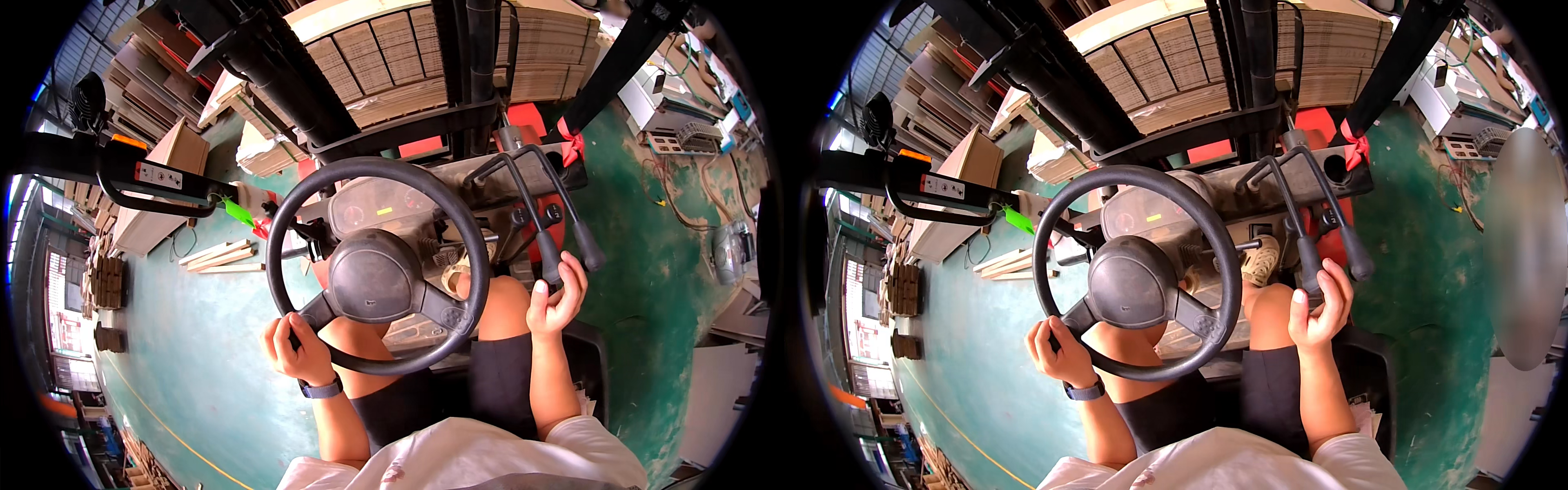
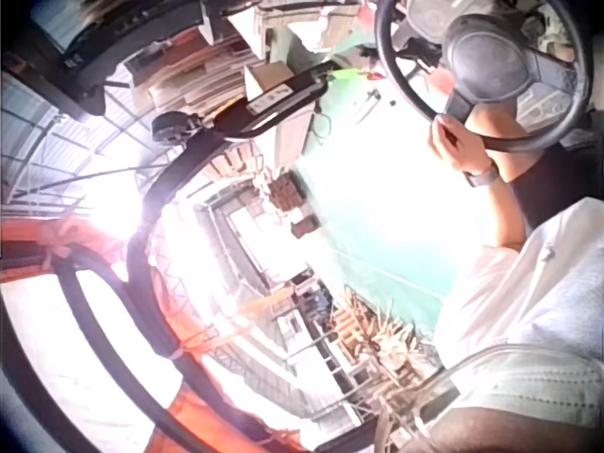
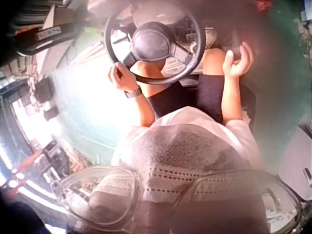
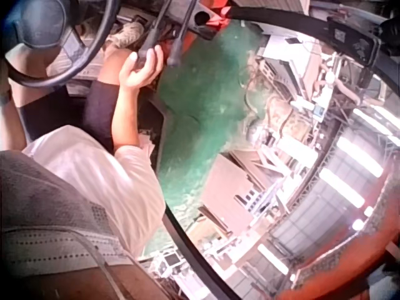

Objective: The person operates a forklift inside a warehouse, steering and maneuvering the vehicle while carrying a load of wooden planks. The operator adjusts the steering wheel and control levers to navigate the space.

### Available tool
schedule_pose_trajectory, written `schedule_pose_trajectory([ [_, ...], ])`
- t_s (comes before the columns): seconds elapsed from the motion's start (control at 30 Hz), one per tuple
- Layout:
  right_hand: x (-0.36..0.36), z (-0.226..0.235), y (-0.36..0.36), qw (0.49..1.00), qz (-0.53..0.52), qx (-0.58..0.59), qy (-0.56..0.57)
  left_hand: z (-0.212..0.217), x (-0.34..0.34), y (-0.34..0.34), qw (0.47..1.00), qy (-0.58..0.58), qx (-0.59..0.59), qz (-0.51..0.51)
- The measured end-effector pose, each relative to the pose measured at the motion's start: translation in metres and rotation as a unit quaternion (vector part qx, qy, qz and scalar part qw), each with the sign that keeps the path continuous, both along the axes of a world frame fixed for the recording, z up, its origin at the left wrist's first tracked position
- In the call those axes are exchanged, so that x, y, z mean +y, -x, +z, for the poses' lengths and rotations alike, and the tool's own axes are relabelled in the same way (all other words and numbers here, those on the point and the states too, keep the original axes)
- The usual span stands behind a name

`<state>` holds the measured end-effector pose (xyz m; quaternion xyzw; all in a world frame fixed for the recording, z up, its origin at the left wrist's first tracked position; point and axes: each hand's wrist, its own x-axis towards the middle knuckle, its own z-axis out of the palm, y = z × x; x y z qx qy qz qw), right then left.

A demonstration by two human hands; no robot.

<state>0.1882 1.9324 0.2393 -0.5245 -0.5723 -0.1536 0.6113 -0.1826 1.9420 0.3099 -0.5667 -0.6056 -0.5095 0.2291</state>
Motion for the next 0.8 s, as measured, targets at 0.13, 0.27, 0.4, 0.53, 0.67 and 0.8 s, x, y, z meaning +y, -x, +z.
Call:
schedule_pose_trajectory([
  [0.13, 0.004, -0.002, 0.000, 1.000, 0.010, 0.022, -0.013, 0.000, 0.002, -0.001, 1.000, -0.005, -0.001, -0.004],
  [0.27, 0.007, -0.003, 0.000, 0.999, 0.008, 0.029, -0.019, -0.001, 0.002, 0.000, 1.000, -0.003, 0.002, -0.005],
  [0.4, 0.008, -0.010, 0.000, 0.999, 0.008, 0.040, -0.028, -0.001, 0.002, 0.001, 1.000, -0.003, 0.002, -0.008],
  [0.53, 0.008, -0.014, 0.003, 0.998, 0.012, 0.051, -0.032, -0.004, 0.001, 0.003, 1.000, 0.000, 0.001, -0.002],
  [0.67, 0.007, -0.014, 0.003, 0.998, 0.014, 0.055, -0.027, -0.003, 0.001, 0.005, 0.999, -0.005, 0.031, -0.015],
  [0.8, 0.004, -0.013, 0.000, 0.999, 0.027, 0.018, 0.007, -0.002, 0.001, 0.006, 0.999, -0.002, 0.031, -0.015],
])
